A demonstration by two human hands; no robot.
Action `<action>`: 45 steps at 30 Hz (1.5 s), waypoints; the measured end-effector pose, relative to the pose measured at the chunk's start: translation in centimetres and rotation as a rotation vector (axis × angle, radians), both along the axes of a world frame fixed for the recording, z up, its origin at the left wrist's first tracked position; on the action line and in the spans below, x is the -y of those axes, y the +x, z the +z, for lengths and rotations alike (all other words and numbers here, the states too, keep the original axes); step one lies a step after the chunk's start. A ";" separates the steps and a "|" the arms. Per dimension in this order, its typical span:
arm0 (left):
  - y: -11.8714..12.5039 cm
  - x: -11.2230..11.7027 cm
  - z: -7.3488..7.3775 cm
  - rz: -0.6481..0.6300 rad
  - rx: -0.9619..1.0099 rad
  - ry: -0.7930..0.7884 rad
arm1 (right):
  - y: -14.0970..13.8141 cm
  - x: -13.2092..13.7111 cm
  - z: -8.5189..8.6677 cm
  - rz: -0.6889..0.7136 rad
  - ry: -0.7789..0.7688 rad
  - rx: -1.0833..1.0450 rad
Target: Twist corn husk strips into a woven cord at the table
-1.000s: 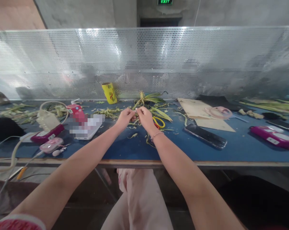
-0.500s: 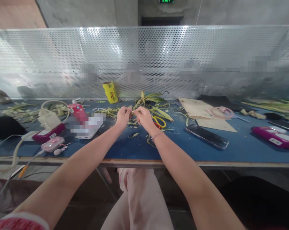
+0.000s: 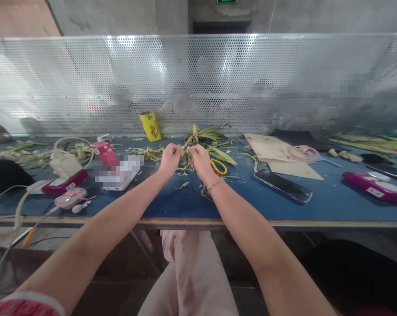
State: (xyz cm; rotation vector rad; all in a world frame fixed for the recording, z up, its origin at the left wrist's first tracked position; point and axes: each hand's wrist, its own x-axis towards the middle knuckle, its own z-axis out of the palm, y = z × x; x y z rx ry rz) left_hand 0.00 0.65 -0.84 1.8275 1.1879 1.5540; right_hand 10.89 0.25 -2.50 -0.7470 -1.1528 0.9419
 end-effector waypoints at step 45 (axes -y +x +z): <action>-0.2 0.3 0.0 -0.328 0.177 0.012 | 0.3 1.3 0.9 0.177 0.078 -0.039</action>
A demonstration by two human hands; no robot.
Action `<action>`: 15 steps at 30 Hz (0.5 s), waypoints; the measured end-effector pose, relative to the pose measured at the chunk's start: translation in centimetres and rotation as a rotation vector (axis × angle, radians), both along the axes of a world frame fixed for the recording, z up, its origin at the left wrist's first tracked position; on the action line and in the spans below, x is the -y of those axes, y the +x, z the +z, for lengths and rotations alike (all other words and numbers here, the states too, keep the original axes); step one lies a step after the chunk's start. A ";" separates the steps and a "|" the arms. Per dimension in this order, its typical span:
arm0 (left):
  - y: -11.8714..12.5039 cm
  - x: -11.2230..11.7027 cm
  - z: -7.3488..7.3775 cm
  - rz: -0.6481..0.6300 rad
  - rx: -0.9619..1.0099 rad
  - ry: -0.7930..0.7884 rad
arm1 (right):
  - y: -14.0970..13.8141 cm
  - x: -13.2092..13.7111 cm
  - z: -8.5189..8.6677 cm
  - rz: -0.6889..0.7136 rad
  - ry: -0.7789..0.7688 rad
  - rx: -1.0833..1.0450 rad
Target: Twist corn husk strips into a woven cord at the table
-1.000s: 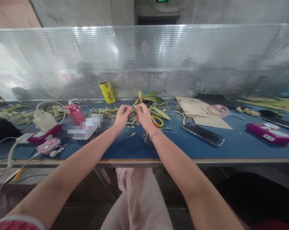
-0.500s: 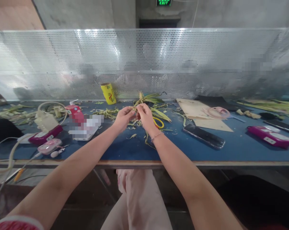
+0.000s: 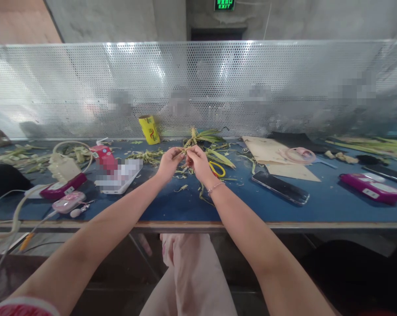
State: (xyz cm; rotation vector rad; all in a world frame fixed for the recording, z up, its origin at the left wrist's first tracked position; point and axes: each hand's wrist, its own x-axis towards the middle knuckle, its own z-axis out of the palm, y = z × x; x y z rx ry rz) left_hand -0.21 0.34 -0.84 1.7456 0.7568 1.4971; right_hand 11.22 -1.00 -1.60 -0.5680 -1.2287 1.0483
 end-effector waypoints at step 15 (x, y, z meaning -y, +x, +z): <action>1.0 1.0 -0.2 0.227 -0.069 0.024 | -0.1 -1.0 -1.0 -0.019 0.050 0.081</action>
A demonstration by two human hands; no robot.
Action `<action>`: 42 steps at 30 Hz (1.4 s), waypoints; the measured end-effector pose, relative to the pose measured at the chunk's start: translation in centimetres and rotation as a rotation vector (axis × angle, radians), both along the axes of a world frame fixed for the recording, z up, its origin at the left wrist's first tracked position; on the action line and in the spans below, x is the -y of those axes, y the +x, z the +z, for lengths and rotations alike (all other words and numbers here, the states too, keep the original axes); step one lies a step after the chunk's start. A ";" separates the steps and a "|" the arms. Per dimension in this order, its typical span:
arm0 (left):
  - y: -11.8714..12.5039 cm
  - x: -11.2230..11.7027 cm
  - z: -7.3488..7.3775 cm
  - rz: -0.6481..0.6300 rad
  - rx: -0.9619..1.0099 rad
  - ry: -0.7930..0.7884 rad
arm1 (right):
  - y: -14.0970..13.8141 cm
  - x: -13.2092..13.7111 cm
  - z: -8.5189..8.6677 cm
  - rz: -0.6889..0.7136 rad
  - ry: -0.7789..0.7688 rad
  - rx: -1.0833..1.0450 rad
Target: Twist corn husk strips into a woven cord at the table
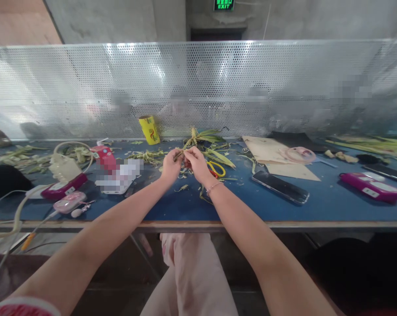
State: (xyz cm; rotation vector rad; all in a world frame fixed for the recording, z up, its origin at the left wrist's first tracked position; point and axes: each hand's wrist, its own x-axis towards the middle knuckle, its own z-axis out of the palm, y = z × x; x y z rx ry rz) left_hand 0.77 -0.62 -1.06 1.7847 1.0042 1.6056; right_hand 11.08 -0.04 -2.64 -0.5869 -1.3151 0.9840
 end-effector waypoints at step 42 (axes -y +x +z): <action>-0.9 -0.1 0.5 -0.013 -0.130 0.051 | 0.1 0.0 1.0 -0.060 -0.095 -0.040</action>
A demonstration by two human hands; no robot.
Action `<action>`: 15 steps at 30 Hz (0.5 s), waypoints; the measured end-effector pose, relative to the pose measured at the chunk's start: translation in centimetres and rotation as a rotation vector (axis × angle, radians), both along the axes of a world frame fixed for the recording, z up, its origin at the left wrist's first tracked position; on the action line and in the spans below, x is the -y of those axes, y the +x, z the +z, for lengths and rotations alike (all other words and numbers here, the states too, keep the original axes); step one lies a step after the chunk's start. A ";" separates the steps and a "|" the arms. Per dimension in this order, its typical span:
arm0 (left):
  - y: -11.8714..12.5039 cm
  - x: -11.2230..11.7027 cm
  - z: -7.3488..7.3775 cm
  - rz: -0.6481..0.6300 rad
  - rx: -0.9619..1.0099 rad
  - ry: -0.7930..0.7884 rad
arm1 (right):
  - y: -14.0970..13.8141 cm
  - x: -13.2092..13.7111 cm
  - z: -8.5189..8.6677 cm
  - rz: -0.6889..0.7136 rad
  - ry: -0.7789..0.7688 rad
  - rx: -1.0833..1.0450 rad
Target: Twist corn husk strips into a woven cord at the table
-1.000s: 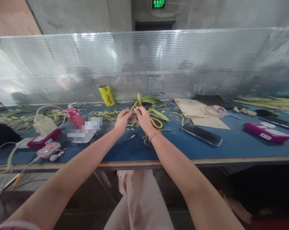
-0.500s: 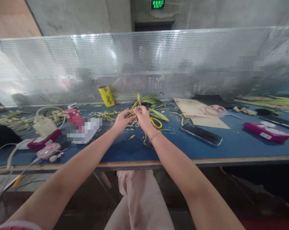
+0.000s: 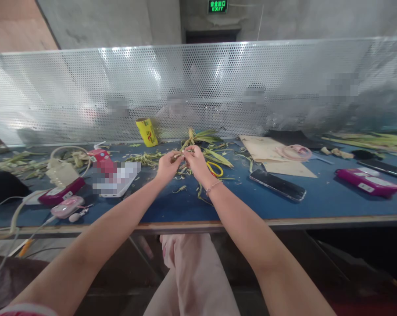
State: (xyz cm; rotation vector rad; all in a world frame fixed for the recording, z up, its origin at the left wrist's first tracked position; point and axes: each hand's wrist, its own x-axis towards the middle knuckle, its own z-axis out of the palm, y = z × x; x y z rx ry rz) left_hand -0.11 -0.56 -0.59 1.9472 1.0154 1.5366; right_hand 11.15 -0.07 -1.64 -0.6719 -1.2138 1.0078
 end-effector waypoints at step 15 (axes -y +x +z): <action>0.3 -1.2 -0.7 -0.089 0.132 -0.079 | -0.1 1.4 1.1 0.184 -0.045 -0.164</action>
